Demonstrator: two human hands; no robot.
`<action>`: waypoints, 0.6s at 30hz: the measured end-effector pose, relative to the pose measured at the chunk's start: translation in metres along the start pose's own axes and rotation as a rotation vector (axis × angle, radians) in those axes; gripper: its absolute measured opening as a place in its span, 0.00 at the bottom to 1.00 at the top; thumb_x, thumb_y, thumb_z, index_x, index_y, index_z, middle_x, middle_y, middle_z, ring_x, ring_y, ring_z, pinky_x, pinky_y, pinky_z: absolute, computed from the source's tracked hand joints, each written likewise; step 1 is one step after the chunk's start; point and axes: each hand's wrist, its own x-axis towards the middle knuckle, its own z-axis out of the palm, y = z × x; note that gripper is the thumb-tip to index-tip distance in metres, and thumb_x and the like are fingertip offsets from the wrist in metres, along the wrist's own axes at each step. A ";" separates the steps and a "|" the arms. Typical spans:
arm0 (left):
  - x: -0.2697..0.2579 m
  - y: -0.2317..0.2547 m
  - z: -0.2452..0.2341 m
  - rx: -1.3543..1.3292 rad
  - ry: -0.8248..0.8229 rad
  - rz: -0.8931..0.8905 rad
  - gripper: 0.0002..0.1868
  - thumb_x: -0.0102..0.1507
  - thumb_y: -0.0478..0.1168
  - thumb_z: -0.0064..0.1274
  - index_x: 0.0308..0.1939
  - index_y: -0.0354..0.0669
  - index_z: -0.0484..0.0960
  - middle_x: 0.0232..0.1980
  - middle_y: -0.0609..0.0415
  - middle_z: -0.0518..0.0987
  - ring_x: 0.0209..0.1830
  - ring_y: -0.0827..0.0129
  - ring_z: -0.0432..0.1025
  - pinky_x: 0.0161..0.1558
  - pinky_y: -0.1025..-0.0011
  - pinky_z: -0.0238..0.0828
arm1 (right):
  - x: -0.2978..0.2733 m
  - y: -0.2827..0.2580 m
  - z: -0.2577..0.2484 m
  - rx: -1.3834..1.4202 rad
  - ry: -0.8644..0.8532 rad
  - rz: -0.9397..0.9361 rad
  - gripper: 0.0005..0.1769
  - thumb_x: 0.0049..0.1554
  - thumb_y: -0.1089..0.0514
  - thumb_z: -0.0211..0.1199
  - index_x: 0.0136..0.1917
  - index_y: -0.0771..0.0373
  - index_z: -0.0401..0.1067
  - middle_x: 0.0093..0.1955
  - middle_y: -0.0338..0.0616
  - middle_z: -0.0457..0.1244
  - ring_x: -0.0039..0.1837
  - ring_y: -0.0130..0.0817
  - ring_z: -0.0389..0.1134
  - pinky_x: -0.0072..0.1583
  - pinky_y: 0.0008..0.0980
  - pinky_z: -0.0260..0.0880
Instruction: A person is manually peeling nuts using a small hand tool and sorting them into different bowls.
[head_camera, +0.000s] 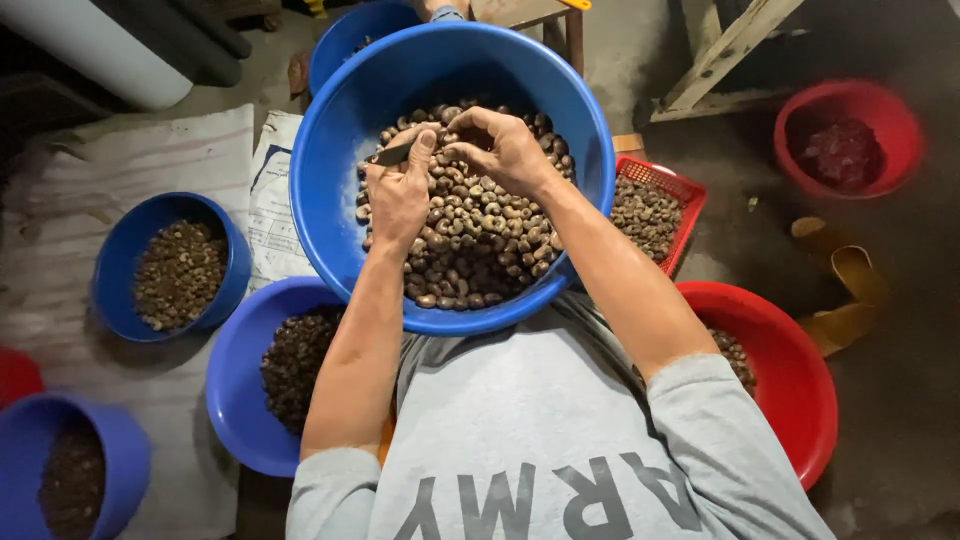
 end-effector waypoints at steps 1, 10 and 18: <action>-0.001 0.002 -0.002 -0.001 0.001 0.003 0.18 0.75 0.53 0.45 0.55 0.47 0.84 0.36 0.48 0.83 0.35 0.72 0.75 0.43 0.60 0.77 | 0.000 -0.003 0.001 -0.002 0.000 -0.003 0.11 0.59 0.64 0.71 0.56 0.61 0.77 0.43 0.47 0.72 0.39 0.27 0.70 0.37 0.25 0.74; 0.000 -0.007 -0.001 -0.016 -0.002 -0.007 0.18 0.75 0.53 0.47 0.57 0.47 0.84 0.46 0.41 0.84 0.44 0.59 0.80 0.48 0.53 0.79 | -0.004 -0.014 -0.001 -0.052 0.006 -0.058 0.14 0.61 0.62 0.69 0.61 0.57 0.77 0.47 0.50 0.71 0.47 0.31 0.72 0.47 0.32 0.78; -0.005 0.012 0.001 -0.016 -0.009 -0.062 0.19 0.74 0.53 0.47 0.56 0.44 0.83 0.47 0.37 0.83 0.46 0.53 0.81 0.50 0.52 0.79 | -0.004 -0.022 0.000 -0.149 -0.001 -0.062 0.14 0.59 0.60 0.70 0.59 0.53 0.77 0.47 0.49 0.72 0.47 0.37 0.74 0.49 0.37 0.77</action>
